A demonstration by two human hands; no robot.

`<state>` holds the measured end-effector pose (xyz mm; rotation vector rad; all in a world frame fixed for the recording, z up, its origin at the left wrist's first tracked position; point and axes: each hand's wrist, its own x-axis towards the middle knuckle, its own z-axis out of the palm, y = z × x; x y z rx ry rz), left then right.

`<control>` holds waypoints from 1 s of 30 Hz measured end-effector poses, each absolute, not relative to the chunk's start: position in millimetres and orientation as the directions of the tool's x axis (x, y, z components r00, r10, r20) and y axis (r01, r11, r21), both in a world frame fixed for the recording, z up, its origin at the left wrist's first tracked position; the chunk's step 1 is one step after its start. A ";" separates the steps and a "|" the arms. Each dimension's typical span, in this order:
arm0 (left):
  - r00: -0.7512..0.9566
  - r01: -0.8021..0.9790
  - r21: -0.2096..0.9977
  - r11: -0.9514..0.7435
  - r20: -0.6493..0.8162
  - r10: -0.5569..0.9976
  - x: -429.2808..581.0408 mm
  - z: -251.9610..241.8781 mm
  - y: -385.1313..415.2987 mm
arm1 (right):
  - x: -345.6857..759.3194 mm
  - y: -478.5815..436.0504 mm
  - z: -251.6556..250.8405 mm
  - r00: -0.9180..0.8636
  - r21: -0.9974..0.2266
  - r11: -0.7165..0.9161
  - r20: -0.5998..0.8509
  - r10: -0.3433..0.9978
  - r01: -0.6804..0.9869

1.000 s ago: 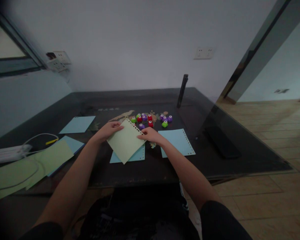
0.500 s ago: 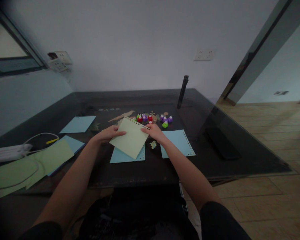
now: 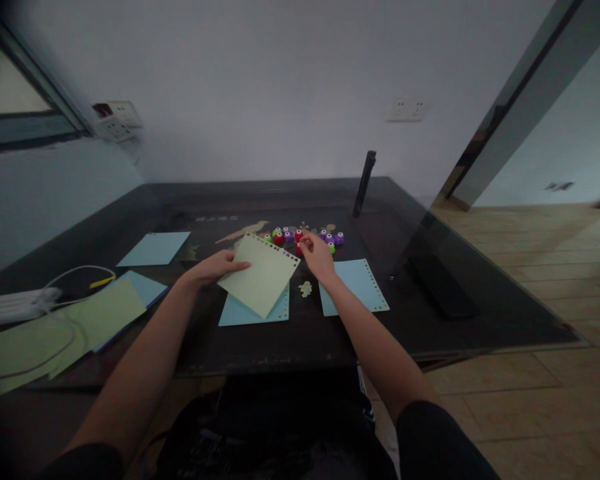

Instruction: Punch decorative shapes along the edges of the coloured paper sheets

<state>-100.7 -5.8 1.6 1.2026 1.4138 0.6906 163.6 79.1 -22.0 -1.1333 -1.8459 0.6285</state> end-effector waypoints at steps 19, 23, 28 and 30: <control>0.133 0.403 0.878 0.257 -0.334 0.933 -102.0 -1.7 -2.4 | 156.7 67.6 -27.2 -0.408 -0.351 0.493 0.290 0.866 0.796; 0.128 0.378 0.883 0.280 -0.349 0.928 -99.5 -0.9 -3.9 | 158.2 71.2 -30.2 -0.386 -0.317 0.467 0.286 0.877 0.826; 0.126 0.284 0.913 0.292 -0.338 0.933 -98.3 -1.7 -4.1 | 159.3 74.8 -30.8 -0.383 -0.329 0.468 0.290 0.877 0.820; 0.097 0.282 0.919 0.276 -0.314 0.945 -99.6 -3.2 -2.3 | 159.7 75.7 -28.4 -0.333 -0.463 0.455 0.323 0.886 0.761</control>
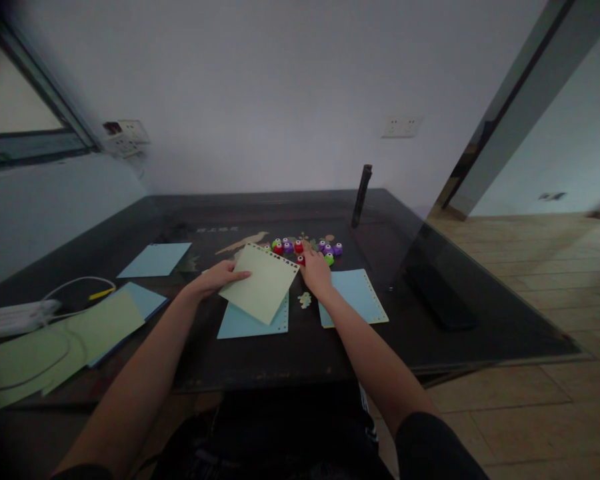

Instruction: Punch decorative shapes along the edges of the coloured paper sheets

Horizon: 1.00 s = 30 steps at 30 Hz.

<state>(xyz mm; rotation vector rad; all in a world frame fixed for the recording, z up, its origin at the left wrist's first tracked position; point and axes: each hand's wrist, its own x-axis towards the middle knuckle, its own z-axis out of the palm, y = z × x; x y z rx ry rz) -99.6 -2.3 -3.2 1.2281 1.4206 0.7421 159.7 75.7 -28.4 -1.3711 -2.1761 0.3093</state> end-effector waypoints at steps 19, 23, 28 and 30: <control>0.014 0.288 0.935 0.208 -0.221 0.975 -98.0 -4.7 2.2 | 187.7 33.4 -17.5 -0.407 -0.936 -0.231 -0.109 0.907 -0.265; 0.031 0.291 0.933 0.210 -0.229 0.973 -95.7 -2.2 0.9 | 187.0 32.5 -15.5 -0.389 -0.937 -0.263 -0.159 0.907 -0.230; 0.026 0.297 0.933 0.202 -0.219 0.975 -93.3 -0.3 0.0 | 188.8 31.1 -14.8 -0.389 -0.949 -0.222 -0.121 0.913 -0.225; 0.025 0.302 0.930 0.209 -0.227 0.973 -92.2 -0.3 -0.4 | 189.4 30.8 -14.4 -0.402 -0.951 -0.216 -0.112 0.909 -0.222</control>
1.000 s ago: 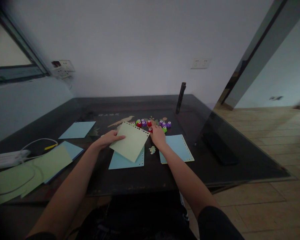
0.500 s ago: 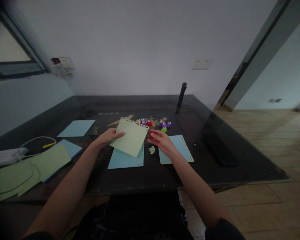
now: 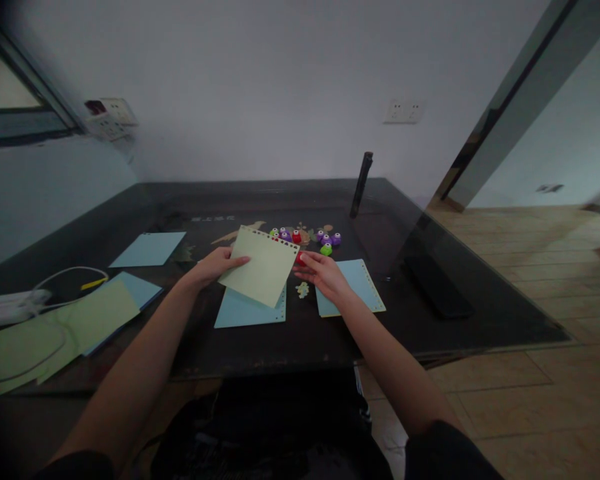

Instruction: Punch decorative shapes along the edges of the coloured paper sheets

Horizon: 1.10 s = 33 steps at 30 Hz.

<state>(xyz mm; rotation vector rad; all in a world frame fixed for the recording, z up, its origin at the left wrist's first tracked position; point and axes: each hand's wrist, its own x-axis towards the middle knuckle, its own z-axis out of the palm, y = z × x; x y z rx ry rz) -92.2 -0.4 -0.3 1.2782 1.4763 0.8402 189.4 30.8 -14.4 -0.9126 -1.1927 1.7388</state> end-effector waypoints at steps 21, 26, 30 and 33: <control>0.021 0.324 0.929 0.178 -0.195 0.981 -90.6 -1.3 -0.2 | 189.2 30.7 -16.7 -0.400 -0.933 -0.199 -0.066 0.914 -0.299; -0.004 0.369 0.919 0.137 -0.146 0.989 -89.3 1.2 -0.4 | 187.7 32.9 -21.1 -0.378 -0.933 -0.162 -0.031 0.925 -0.321; -0.018 0.390 0.911 0.132 -0.136 0.991 -88.3 3.4 -1.7 | 187.6 31.9 -19.0 -0.370 -0.934 -0.171 -0.046 0.928 -0.313; -0.020 0.391 0.911 0.130 -0.132 0.991 -89.1 2.1 -0.8 | 188.1 30.5 -16.3 -0.369 -0.940 -0.180 -0.063 0.927 -0.291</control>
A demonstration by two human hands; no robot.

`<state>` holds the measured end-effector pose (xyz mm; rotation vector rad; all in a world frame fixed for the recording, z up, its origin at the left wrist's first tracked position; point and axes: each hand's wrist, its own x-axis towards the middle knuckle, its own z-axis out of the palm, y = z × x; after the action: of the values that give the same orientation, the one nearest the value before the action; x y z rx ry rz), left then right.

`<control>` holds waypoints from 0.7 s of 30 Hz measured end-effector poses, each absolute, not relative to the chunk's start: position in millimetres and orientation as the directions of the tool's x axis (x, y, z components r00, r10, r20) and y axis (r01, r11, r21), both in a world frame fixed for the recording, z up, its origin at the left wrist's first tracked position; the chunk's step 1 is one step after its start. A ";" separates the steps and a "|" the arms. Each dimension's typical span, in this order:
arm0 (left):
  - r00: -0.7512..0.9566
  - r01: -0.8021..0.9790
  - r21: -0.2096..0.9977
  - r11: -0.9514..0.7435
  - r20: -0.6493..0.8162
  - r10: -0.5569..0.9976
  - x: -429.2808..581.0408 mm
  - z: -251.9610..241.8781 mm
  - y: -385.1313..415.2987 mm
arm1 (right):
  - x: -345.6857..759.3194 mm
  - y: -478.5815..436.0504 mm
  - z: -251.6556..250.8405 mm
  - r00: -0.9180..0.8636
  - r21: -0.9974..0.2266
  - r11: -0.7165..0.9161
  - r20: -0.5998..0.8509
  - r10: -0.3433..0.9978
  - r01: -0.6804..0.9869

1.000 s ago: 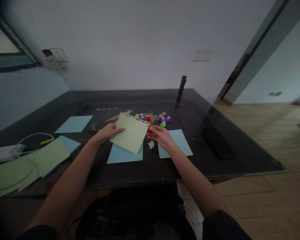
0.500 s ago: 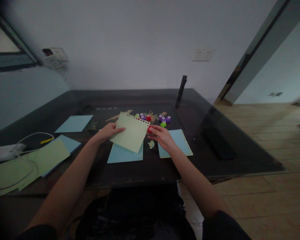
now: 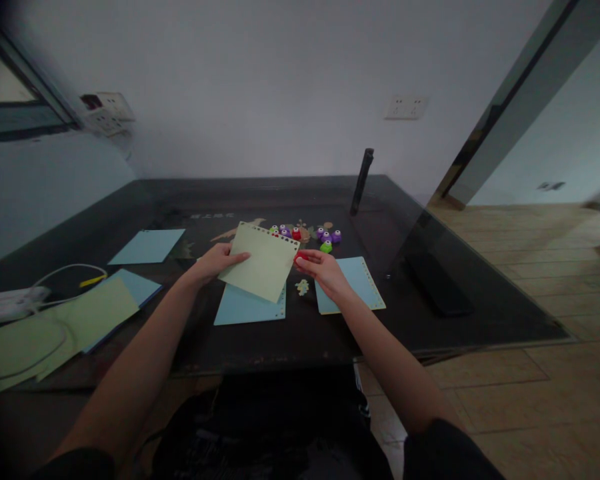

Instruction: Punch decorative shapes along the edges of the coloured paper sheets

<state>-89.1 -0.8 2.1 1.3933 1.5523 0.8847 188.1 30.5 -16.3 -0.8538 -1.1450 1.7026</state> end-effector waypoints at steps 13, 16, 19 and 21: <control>0.034 0.501 0.866 0.015 -0.036 0.999 -85.5 5.1 0.1 | 189.3 28.6 -16.1 -0.387 -0.961 -0.190 -0.100 0.917 -0.202; 0.038 0.544 0.839 0.002 -0.027 0.999 -83.6 6.4 0.4 | 188.3 31.1 -22.1 -0.398 -0.943 -0.194 -0.075 0.914 -0.269; 0.025 0.554 0.832 0.021 -0.042 0.999 -81.9 7.0 0.9 | 187.4 33.4 -27.4 -0.396 -0.932 -0.196 -0.063 0.916 -0.304; 0.018 0.562 0.827 0.026 -0.044 0.999 -80.8 7.8 0.5 | 187.0 34.3 -29.6 -0.387 -0.930 -0.202 -0.072 0.919 -0.307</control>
<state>-80.8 0.5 7.8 1.6154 1.6238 0.8151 187.0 34.3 -29.6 -0.8375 -1.1279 1.7348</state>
